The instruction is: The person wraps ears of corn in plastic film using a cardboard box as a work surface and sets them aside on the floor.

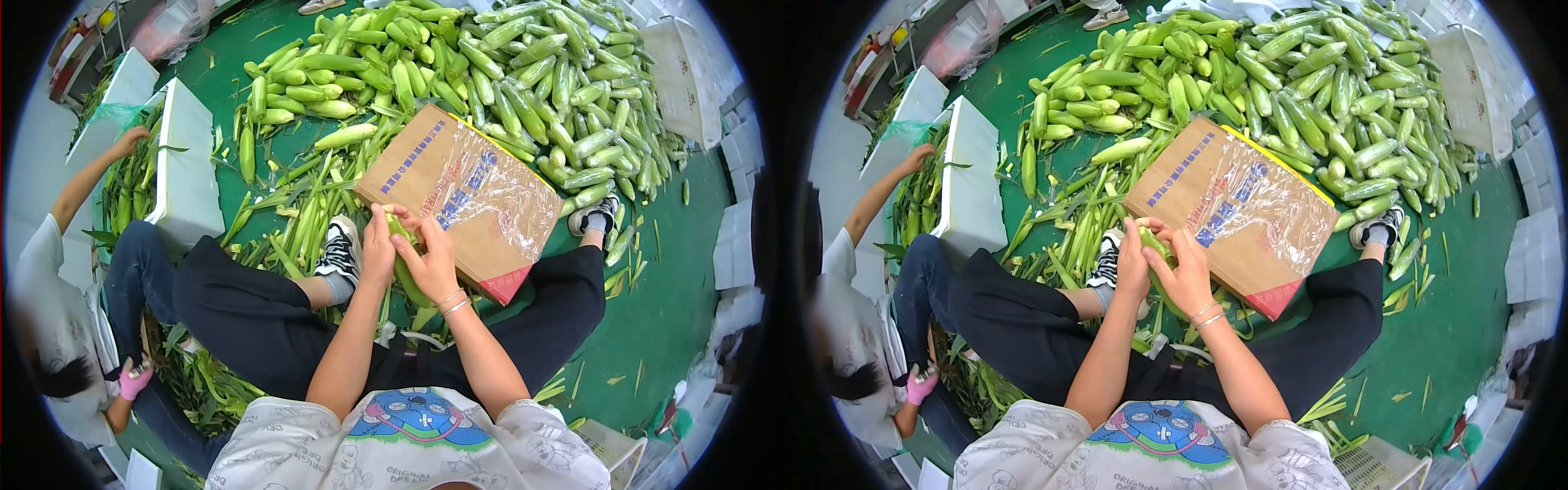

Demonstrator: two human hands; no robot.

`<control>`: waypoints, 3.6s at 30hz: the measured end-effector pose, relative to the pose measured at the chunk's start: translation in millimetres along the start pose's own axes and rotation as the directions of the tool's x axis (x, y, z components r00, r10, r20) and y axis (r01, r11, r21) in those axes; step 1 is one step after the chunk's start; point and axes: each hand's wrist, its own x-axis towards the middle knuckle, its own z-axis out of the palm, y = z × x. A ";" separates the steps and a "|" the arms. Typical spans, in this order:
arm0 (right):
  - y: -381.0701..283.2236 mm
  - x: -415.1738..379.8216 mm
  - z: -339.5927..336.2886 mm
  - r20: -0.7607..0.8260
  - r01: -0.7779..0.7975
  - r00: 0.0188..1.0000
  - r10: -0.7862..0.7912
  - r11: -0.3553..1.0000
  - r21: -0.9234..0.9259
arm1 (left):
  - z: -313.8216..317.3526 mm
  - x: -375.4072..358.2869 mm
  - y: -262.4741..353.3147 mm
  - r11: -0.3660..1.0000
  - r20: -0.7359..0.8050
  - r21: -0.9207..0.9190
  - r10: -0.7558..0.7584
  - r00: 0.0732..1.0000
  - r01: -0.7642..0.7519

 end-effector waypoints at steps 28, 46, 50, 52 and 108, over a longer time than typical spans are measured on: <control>53.7 -75.7 13.4 -0.059 -0.351 0.802 0.594 0.550 0.758 | -36.8 -41.2 -119.8 0.569 0.172 -0.295 -0.759 0.628 0.768; 17.9 -70.2 -1.2 0.438 -0.302 0.824 0.358 0.933 -0.194 | -24.4 48.0 67.9 0.982 -0.070 0.046 0.186 0.980 -0.183; -2.8 -35.8 -72.7 -0.042 -0.172 0.985 0.167 0.971 -0.168 | 39.4 5.4 0.6 0.984 0.143 0.022 -0.179 0.973 0.177; 20.9 -19.9 -91.4 -0.007 -0.267 0.962 0.272 0.949 0.170 | 66.4 7.2 -29.9 0.966 0.444 0.155 -0.257 0.858 0.209; 72.5 -92.9 -72.6 -0.347 -0.642 0.721 0.600 0.767 -0.007 | 59.8 91.6 -30.0 0.171 0.748 0.229 -0.661 0.061 -0.958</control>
